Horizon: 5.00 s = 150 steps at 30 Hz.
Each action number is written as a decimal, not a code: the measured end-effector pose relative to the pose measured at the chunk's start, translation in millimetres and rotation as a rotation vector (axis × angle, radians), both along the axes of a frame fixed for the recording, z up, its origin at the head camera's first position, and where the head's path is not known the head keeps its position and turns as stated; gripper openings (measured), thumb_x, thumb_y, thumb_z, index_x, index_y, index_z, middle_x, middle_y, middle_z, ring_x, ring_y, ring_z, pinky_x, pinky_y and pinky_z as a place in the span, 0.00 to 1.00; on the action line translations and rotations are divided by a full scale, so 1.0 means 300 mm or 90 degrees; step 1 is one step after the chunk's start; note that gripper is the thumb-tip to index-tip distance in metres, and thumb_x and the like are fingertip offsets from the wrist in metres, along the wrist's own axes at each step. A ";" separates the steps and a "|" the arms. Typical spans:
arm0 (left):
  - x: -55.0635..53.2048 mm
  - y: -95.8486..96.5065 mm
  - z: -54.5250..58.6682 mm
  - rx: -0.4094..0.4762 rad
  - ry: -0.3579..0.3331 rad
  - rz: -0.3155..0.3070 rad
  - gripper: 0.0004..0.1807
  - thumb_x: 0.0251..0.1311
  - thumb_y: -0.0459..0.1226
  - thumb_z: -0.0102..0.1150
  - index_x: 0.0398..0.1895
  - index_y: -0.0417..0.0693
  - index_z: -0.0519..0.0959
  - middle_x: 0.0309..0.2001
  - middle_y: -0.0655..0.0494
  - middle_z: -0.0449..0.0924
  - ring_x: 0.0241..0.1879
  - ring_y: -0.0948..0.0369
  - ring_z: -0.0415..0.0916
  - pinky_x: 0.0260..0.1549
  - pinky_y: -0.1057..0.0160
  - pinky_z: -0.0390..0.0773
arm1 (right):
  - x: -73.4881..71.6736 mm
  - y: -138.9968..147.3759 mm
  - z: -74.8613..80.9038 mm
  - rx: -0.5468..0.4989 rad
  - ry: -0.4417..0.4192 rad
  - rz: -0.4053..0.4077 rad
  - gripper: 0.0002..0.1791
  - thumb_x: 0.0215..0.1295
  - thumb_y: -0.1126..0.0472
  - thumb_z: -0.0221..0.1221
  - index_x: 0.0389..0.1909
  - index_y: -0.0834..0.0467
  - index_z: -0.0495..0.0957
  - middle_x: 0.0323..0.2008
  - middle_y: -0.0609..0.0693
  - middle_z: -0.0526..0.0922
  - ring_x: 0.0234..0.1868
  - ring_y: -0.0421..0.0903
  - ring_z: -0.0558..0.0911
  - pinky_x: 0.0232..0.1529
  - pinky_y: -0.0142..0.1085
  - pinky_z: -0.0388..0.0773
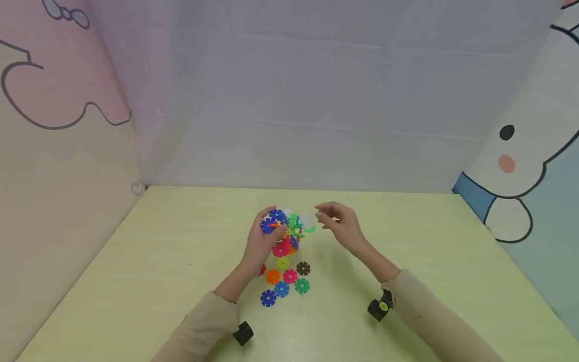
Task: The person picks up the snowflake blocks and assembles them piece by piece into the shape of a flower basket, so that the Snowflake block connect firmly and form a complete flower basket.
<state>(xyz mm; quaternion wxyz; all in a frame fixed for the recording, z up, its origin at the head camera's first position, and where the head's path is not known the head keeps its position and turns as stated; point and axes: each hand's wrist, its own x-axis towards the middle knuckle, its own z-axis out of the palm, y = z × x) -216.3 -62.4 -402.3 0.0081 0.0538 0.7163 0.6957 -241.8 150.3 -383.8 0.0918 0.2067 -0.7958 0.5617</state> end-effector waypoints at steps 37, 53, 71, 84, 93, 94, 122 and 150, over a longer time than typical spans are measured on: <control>0.006 -0.024 0.004 0.064 -0.081 -0.011 0.32 0.57 0.37 0.58 0.65 0.53 0.59 0.50 0.45 0.71 0.33 0.63 0.74 0.35 0.64 0.78 | -0.110 0.025 -0.098 0.246 -0.186 0.050 0.10 0.50 0.71 0.62 0.36 0.66 0.78 0.28 0.55 0.78 0.28 0.48 0.79 0.29 0.37 0.79; 0.015 0.036 -0.011 0.123 -0.102 -0.013 0.30 0.56 0.35 0.58 0.61 0.47 0.58 0.53 0.43 0.70 0.44 0.58 0.75 0.43 0.64 0.76 | 0.102 0.014 0.032 -0.084 -0.167 -0.026 0.12 0.56 0.69 0.60 0.41 0.70 0.75 0.30 0.57 0.76 0.29 0.44 0.83 0.32 0.37 0.81; 0.028 0.041 -0.007 0.161 -0.138 0.012 0.29 0.58 0.38 0.57 0.60 0.47 0.58 0.50 0.43 0.72 0.40 0.61 0.75 0.39 0.70 0.76 | 0.110 -0.006 0.044 -0.065 -0.129 -0.045 0.11 0.55 0.69 0.60 0.39 0.69 0.77 0.30 0.59 0.77 0.27 0.41 0.83 0.30 0.36 0.81; 0.040 0.038 0.005 0.076 -0.066 -0.033 0.33 0.55 0.36 0.60 0.60 0.49 0.52 0.51 0.43 0.71 0.47 0.54 0.74 0.48 0.59 0.74 | 0.124 -0.038 0.072 -0.050 -0.119 -0.062 0.10 0.56 0.72 0.58 0.39 0.72 0.78 0.32 0.64 0.80 0.27 0.46 0.82 0.32 0.35 0.80; 0.057 0.051 0.007 0.125 -0.029 -0.021 0.32 0.55 0.34 0.59 0.59 0.50 0.53 0.48 0.45 0.73 0.44 0.56 0.75 0.46 0.62 0.75 | 0.105 -0.049 0.025 -0.082 -0.089 -0.088 0.08 0.54 0.72 0.60 0.36 0.69 0.80 0.28 0.61 0.81 0.24 0.46 0.82 0.29 0.34 0.80; 0.058 0.052 0.006 0.130 -0.031 -0.021 0.32 0.54 0.34 0.59 0.58 0.51 0.53 0.47 0.45 0.73 0.44 0.57 0.75 0.46 0.63 0.75 | 0.106 -0.049 0.025 -0.083 -0.092 -0.090 0.08 0.54 0.72 0.60 0.36 0.69 0.80 0.28 0.61 0.81 0.24 0.45 0.82 0.29 0.33 0.80; 0.078 0.084 0.027 0.119 0.010 -0.024 0.32 0.53 0.34 0.62 0.57 0.51 0.55 0.47 0.47 0.74 0.43 0.56 0.76 0.42 0.63 0.77 | 0.128 -0.060 0.001 -0.157 -0.107 -0.149 0.09 0.53 0.73 0.60 0.37 0.70 0.80 0.29 0.63 0.82 0.22 0.42 0.80 0.29 0.31 0.79; 0.029 -0.024 0.010 -0.108 0.004 -0.231 0.31 0.54 0.43 0.61 0.63 0.55 0.65 0.54 0.50 0.69 0.48 0.55 0.72 0.45 0.61 0.76 | 0.055 -0.001 0.014 -0.009 -0.094 0.086 0.10 0.59 0.68 0.58 0.40 0.69 0.78 0.35 0.63 0.81 0.30 0.46 0.82 0.32 0.33 0.80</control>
